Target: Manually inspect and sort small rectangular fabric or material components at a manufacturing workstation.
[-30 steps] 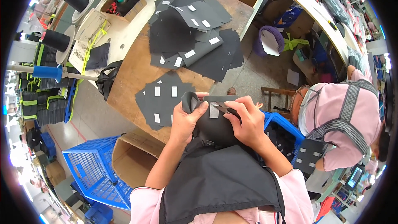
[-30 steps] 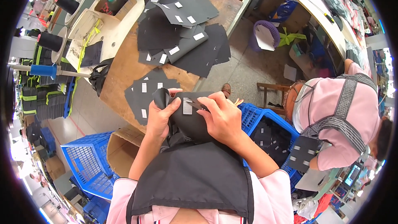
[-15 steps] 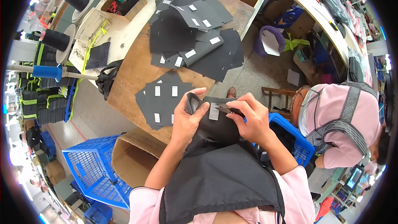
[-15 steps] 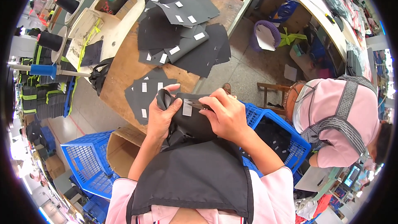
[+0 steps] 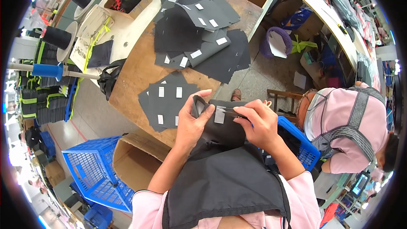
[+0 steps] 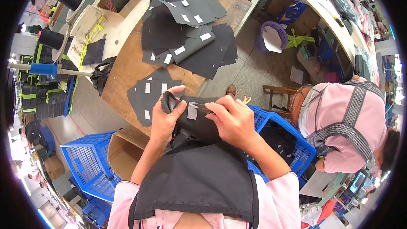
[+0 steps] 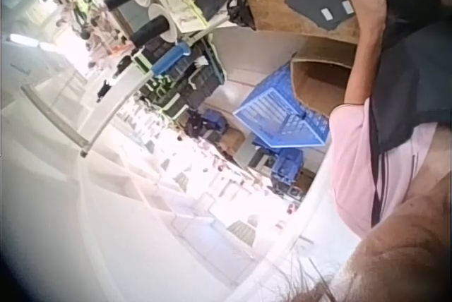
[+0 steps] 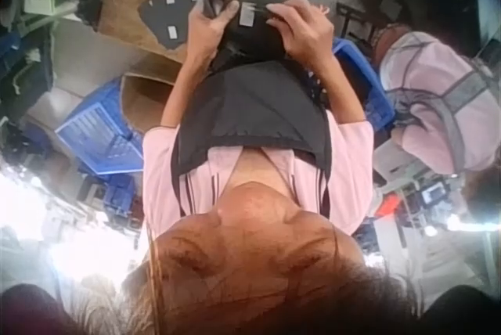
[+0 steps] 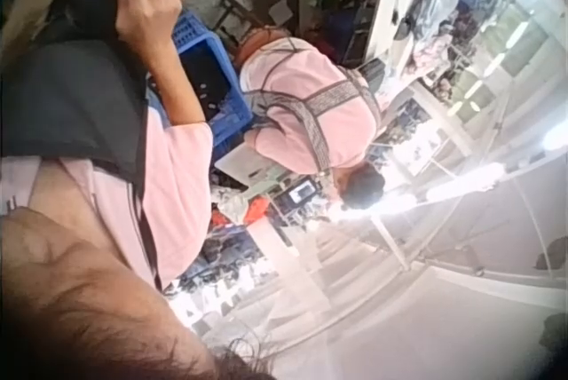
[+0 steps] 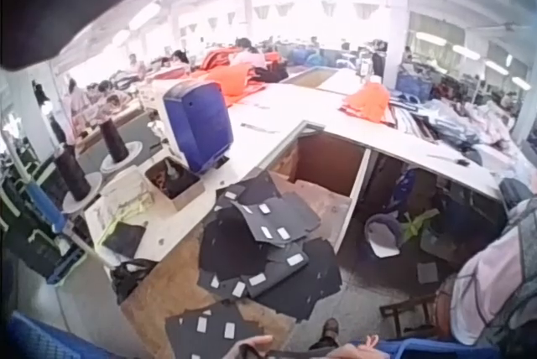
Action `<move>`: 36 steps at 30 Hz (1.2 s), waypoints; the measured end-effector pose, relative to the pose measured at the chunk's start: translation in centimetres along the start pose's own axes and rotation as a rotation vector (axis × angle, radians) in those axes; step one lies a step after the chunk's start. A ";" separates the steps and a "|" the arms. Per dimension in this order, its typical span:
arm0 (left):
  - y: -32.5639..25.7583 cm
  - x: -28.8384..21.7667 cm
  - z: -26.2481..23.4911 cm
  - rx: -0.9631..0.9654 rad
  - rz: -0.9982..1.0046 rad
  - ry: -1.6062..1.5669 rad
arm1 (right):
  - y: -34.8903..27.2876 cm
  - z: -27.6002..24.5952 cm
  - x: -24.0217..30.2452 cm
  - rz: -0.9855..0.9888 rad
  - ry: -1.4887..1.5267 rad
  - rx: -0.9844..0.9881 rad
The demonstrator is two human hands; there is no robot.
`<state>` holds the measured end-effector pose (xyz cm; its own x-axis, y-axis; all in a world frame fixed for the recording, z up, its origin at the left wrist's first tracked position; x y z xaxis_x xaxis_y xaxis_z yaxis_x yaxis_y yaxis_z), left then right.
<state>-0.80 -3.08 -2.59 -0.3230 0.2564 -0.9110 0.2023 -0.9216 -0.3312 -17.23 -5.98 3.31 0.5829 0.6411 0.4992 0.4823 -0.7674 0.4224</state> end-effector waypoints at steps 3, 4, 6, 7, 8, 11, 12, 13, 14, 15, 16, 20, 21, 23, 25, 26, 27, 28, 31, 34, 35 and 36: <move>0.4 0.2 -0.2 0.010 -0.003 -0.001 | 0.4 1.1 -0.2 0.015 -0.026 0.047; 0.4 0.3 -0.4 0.009 -0.009 -0.003 | 0.2 1.2 -0.2 -0.006 -0.053 0.066; 0.4 0.3 -0.3 -0.001 -0.010 -0.004 | 0.0 1.1 -0.1 -0.024 -0.054 0.062; 0.4 0.3 -0.5 -0.008 -0.011 -0.002 | 0.0 1.2 0.1 -0.041 -0.056 0.057; 0.3 0.2 -0.7 -0.014 -0.009 -0.003 | 0.1 1.3 0.2 -0.046 -0.053 0.059; 0.3 0.2 -0.9 -0.013 -0.003 -0.008 | 0.4 1.5 0.1 -0.017 -0.021 0.023; 0.4 0.3 -1.1 -0.024 -0.007 -0.016 | 0.5 1.8 0.0 -0.011 -0.015 0.048; 0.4 0.3 -1.3 -0.035 -0.011 -0.024 | 0.6 2.1 -0.1 -0.006 -0.009 0.074; 0.5 0.3 -1.4 -0.037 -0.010 -0.027 | 0.8 2.2 -0.1 -0.009 -0.010 0.075; 0.5 0.4 -1.6 -0.041 -0.018 -0.038 | 1.1 2.4 0.0 -0.022 -0.012 0.068; 0.6 0.5 -1.8 -0.046 -0.026 -0.050 | 1.3 2.5 0.1 -0.036 -0.013 0.060; 0.7 0.5 -2.6 -0.070 -0.043 -0.065 | 1.7 3.4 0.0 -0.056 -0.001 0.072; 0.7 0.6 -2.7 -0.077 -0.061 -0.089 | 1.9 3.6 0.2 -0.080 -0.021 0.087; 0.8 0.7 -3.1 -0.088 -0.079 -0.115 | 2.0 3.9 0.3 -0.108 -0.040 0.106; 0.9 0.9 -3.4 -0.096 -0.137 -0.170 | 2.2 4.4 -0.7 0.024 0.122 0.143; 1.0 0.8 -3.5 -0.101 -0.132 -0.174 | 2.3 4.4 -0.5 0.017 0.123 0.145; 1.1 0.8 -3.7 -0.100 -0.128 -0.169 | 2.3 4.4 -0.5 0.084 0.171 0.137; 1.2 0.8 -3.8 -0.099 -0.123 -0.163 | 2.5 4.5 -0.7 0.152 0.218 0.128; 1.5 1.2 -4.2 -0.108 -0.152 -0.181 | 3.3 6.3 -0.6 0.029 0.128 0.204; 2.0 0.7 -7.1 -0.240 -0.116 -0.165 | 3.9 7.9 -3.8 0.167 0.208 0.198; 2.3 0.8 -9.0 -0.291 -0.074 -0.148 | 3.9 8.6 -5.7 0.304 0.311 0.185; 2.8 1.6 -11.4 -0.341 -0.056 -0.139 | 4.3 9.3 -7.4 0.398 0.351 0.171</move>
Point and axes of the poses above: each hand's wrist, its own y-axis towards the middle knuckle, its own z-axis out of the palm, x = y × z, the point moved 6 cm from there along y, towards the middle knuckle, and after that the axes turned 7 degrees about -y, right-handed, at the moved point
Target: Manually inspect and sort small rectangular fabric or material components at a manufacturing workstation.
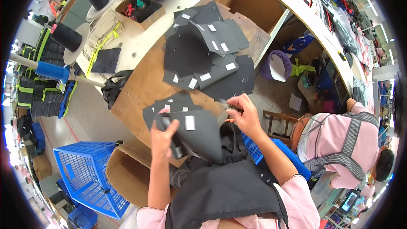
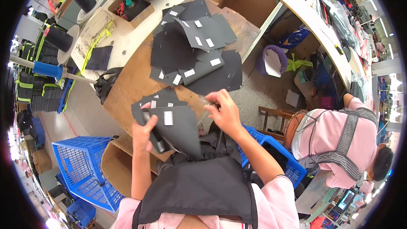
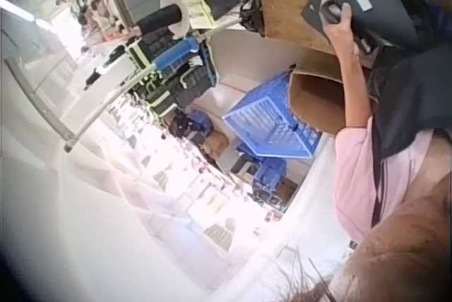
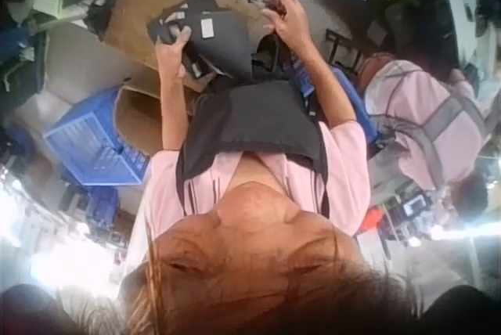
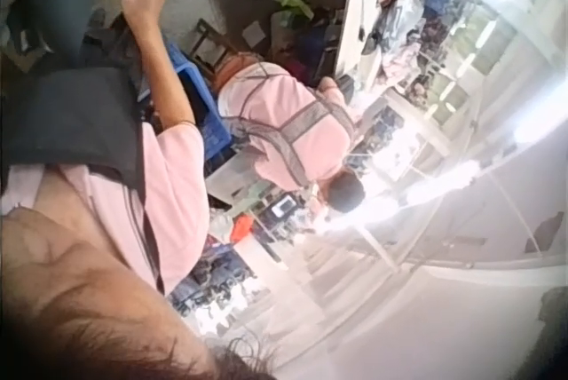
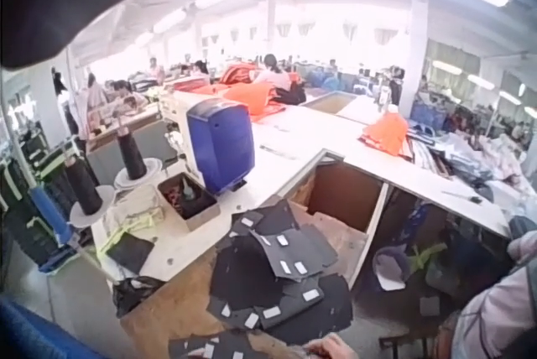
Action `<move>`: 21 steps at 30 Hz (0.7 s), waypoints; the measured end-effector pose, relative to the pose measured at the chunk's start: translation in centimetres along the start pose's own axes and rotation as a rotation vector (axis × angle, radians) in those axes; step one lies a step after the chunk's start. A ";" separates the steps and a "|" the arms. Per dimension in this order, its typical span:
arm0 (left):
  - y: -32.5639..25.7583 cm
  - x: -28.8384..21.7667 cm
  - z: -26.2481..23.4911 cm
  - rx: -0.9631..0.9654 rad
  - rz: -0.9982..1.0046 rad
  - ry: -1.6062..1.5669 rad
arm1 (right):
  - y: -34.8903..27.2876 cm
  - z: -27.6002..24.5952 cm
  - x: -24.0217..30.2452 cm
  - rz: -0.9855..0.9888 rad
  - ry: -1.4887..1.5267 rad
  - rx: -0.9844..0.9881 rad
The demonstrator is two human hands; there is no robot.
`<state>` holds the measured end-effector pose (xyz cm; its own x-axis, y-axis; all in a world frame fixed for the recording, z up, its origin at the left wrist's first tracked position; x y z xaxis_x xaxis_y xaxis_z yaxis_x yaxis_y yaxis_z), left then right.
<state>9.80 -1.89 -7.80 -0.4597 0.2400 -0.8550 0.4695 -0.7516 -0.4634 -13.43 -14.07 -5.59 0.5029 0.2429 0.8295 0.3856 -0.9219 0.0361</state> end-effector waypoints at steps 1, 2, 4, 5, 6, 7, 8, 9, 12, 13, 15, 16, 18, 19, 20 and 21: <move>1.2 0.5 -2.7 -0.060 0.029 0.009 | 1.2 0.1 -1.2 0.024 -0.073 -0.021; 2.3 2.1 -5.3 -0.075 0.049 0.008 | 2.7 0.5 -1.2 0.038 -0.128 -0.057; 4.2 3.7 -10.0 -0.386 0.231 0.434 | 6.2 1.1 -1.3 0.068 -0.219 -0.148; 4.2 3.4 -9.7 -0.376 0.247 0.431 | 8.0 1.4 -2.1 0.088 -0.248 -0.198; 3.3 1.8 -9.3 -0.519 0.355 0.751 | 9.7 2.1 -2.5 0.069 -0.258 -0.236; 2.5 0.2 -8.1 -0.659 0.463 1.068 | 11.5 2.4 -3.4 0.061 -0.259 -0.251; 2.0 -0.9 -6.2 -0.604 0.604 1.048 | 13.2 2.8 -4.3 0.029 -0.336 -0.269; 1.8 -1.4 -4.8 -0.610 0.617 1.044 | 14.9 3.2 -4.9 -0.006 -0.409 -0.284; 3.1 -1.4 0.1 -0.147 0.570 0.548 | 17.6 2.9 -5.4 -0.015 -0.453 -0.304; 3.5 -1.4 1.3 -0.061 0.529 0.479 | 17.6 2.6 -3.8 -0.049 -0.418 -0.337; 3.7 -2.5 4.4 0.068 0.690 0.605 | 16.0 2.1 -0.4 -0.135 -0.302 -0.312; 3.3 -3.8 6.3 0.132 0.748 0.627 | 14.3 1.5 1.8 -0.210 -0.186 -0.286; 2.8 -5.0 9.7 0.290 0.747 0.585 | 10.5 2.5 2.6 0.157 0.357 0.010; 2.8 -4.7 10.8 0.384 0.686 0.524 | 8.4 3.0 4.0 0.299 0.739 0.087; 2.3 -4.8 11.4 0.380 0.697 0.482 | 7.4 3.0 4.8 0.351 0.830 0.095; 2.0 -4.8 11.6 0.390 0.689 0.480 | 6.6 2.8 4.9 0.399 0.923 0.087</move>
Point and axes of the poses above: each hand's wrist, its own y-axis towards the middle knuckle, its own z-axis out of the palm, x = y × z, the point moved 6 cm from there along y, towards the middle knuckle, and after that the axes turned 7 degrees about -y, right-handed, at the moved point
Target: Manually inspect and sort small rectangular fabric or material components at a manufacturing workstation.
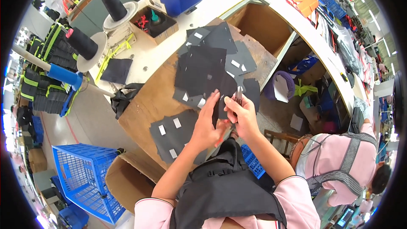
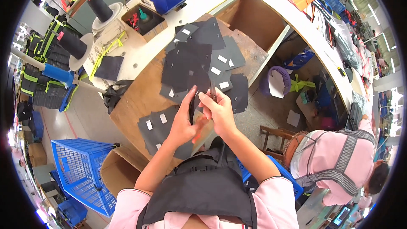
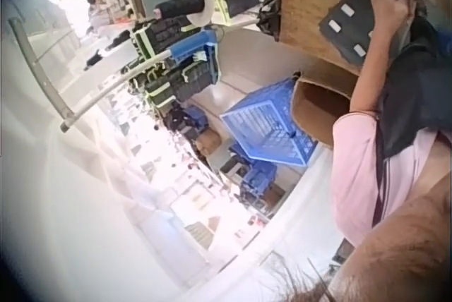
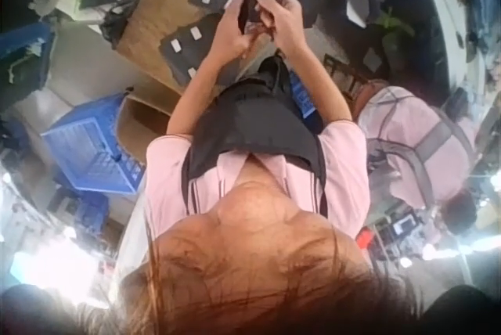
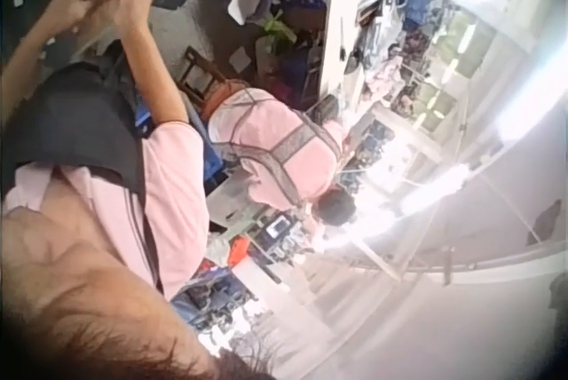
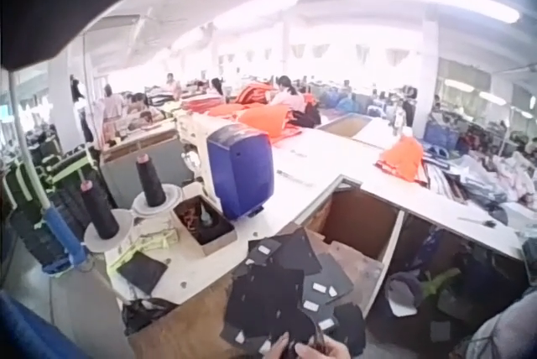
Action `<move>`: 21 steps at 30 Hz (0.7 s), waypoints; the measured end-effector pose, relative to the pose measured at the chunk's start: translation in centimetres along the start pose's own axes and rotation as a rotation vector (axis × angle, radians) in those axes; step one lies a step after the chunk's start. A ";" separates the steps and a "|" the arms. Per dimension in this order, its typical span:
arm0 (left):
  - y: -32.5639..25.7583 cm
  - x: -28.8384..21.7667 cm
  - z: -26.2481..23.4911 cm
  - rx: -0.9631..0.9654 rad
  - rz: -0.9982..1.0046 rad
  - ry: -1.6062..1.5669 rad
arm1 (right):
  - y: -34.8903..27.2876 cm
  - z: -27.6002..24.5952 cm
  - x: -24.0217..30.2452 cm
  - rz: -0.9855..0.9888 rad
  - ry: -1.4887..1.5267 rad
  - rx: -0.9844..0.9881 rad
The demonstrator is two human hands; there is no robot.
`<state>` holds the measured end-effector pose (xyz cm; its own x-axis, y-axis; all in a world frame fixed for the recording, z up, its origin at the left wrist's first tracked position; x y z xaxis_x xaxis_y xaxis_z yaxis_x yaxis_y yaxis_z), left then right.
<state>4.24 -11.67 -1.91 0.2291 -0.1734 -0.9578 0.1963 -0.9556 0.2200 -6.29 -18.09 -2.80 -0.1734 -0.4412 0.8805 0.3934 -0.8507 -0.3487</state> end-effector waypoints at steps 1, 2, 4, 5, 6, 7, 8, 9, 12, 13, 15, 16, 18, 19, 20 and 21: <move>-0.4 0.6 0.2 0.022 -0.144 -0.085 | -0.2 -0.5 -0.3 0.007 0.052 -0.007; -1.0 1.4 0.4 0.043 -0.290 -0.167 | -0.4 -1.0 -0.6 0.015 0.106 -0.013; -2.0 2.4 -0.2 -0.016 -0.302 -0.148 | -1.5 -1.2 -1.1 0.040 0.115 0.000; -2.7 2.9 -0.2 0.026 -0.399 -0.200 | -2.6 -1.6 -0.1 -0.142 -0.095 -0.072; -3.3 3.2 -0.4 0.064 -0.496 -0.251 | -3.8 -1.6 0.9 -0.324 -0.304 -0.139; -3.7 3.1 -0.7 0.056 -0.505 -0.247 | -5.1 -1.2 2.1 -0.538 -0.568 -0.131; -3.9 2.5 -0.7 0.072 -0.495 -0.358 | -6.3 -0.6 3.0 -0.569 -0.750 -0.075; -4.2 1.7 -0.4 0.106 -0.482 -0.473 | -6.8 -0.1 3.2 -0.587 -0.910 0.003; -5.4 0.4 -0.1 0.226 -0.645 -0.508 | -6.7 -0.2 1.9 -0.523 -1.076 0.179; -6.1 0.7 0.1 0.204 -0.727 -0.643 | -7.1 -0.8 1.4 -0.453 -0.993 0.168; -6.6 0.4 0.2 0.174 -0.738 -0.676 | -8.0 -1.9 1.2 -0.437 -0.963 0.075; -6.8 0.1 0.2 0.142 -0.748 -0.705 | -8.9 -1.7 1.1 -0.431 -0.962 0.075; -7.1 -0.5 0.1 0.122 -0.773 -0.729 | -11.8 -1.3 2.6 -0.629 -1.032 -0.121; -7.3 -0.6 0.1 0.106 -0.781 -0.738 | -12.5 -1.7 2.2 -0.652 -1.183 -0.073; -7.4 -0.6 0.0 0.091 -0.789 -0.746 | -12.9 -1.9 1.9 -0.650 -1.181 -0.072; -7.6 -0.6 0.2 0.099 -0.789 -0.746 | -13.4 -2.0 1.7 -0.657 -1.161 -0.062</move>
Point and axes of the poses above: each hand's wrist, its own y-axis towards the middle knuckle, its own z-axis out of the palm, x = y × z, the point moved 6 cm from there along y, towards the middle knuckle, and after that the axes turned 7 degrees about -y, right-handed, at the moved point
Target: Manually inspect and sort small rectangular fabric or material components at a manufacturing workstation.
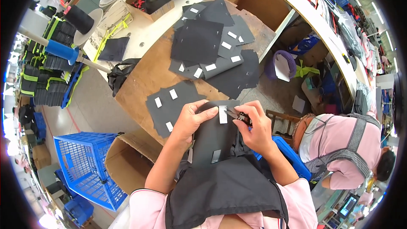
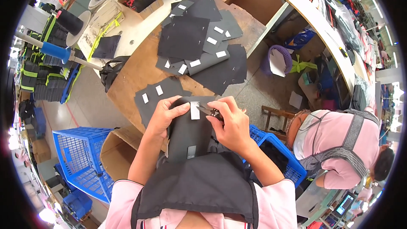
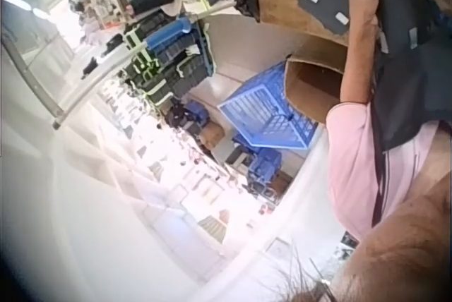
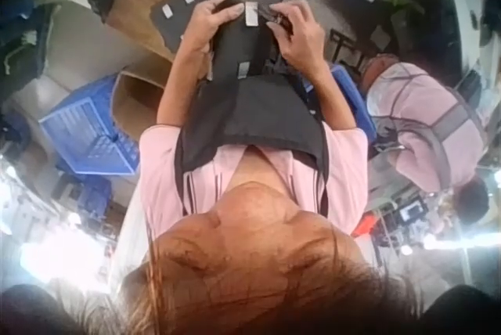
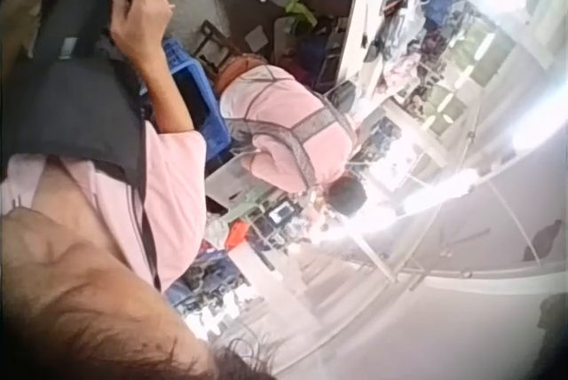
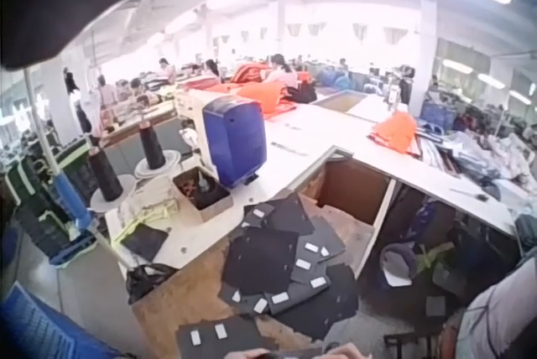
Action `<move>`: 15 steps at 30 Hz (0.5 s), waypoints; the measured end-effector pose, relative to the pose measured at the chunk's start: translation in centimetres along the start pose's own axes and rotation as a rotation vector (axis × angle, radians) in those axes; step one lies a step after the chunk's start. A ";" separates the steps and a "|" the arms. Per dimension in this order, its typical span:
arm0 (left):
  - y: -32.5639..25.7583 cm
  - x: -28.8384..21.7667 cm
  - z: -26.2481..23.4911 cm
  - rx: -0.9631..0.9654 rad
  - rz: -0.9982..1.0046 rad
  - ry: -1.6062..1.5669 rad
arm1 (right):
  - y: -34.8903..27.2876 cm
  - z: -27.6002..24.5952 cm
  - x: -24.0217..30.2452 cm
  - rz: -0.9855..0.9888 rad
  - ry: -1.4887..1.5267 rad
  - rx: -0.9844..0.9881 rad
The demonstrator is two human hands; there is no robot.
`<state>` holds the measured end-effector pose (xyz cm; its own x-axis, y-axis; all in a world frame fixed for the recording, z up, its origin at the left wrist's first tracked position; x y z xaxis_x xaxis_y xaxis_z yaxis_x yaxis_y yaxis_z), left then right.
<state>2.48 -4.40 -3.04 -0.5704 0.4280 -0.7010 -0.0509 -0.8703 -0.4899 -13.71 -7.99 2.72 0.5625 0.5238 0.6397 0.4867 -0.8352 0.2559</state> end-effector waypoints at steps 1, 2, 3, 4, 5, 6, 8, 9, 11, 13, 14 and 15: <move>0.0 0.2 0.1 0.012 -0.001 -0.014 | -0.4 -0.1 0.0 -0.008 0.021 -0.002; -0.1 0.3 0.1 0.023 -0.001 -0.028 | -0.5 -0.2 0.1 -0.045 0.020 -0.035; -0.1 0.4 0.2 0.027 -0.005 -0.025 | -0.5 -0.3 0.0 -0.041 0.018 -0.038; -0.2 0.5 0.2 0.031 -0.027 -0.059 | -0.5 -0.3 -0.1 -0.049 0.035 -0.036; -0.3 0.6 0.3 0.035 -0.049 -0.092 | -0.6 -0.3 -0.1 -0.058 0.052 -0.034; -0.2 0.8 0.3 0.036 -0.049 -0.090 | -0.7 -0.3 -0.1 -0.057 0.052 -0.036; -0.1 1.4 0.3 0.076 -0.060 -0.112 | -0.9 -0.2 0.1 -0.071 0.118 -0.062; -0.2 1.5 0.3 0.078 -0.061 -0.110 | -1.0 -0.1 0.1 -0.070 0.118 -0.064; -0.4 1.4 0.3 0.064 -0.030 -0.068 | -1.2 -0.2 0.7 -0.189 -0.036 -0.132; -0.6 1.3 0.2 0.063 -0.028 -0.058 | -1.6 -0.3 0.5 -0.182 -0.035 -0.170; -0.7 1.3 0.2 0.060 -0.025 -0.050 | -1.8 -0.5 0.5 -0.176 -0.032 -0.205; -0.6 1.1 0.4 0.064 -0.024 -0.051 | -1.5 -0.8 0.8 -0.177 -0.036 -0.207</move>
<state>1.51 -3.49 -3.32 -0.6092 0.4370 -0.6618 -0.1161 -0.8746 -0.4708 -14.51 -6.44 3.42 0.5055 0.6675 0.5468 0.4352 -0.7444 0.5065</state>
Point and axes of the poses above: each hand's wrist, its own y-axis towards the middle knuckle, its own z-axis out of the palm, x = y × z, the point moved 6 cm from there along y, towards the middle knuckle, and after that the axes turned 7 degrees about -y, right-handed, at the moved point
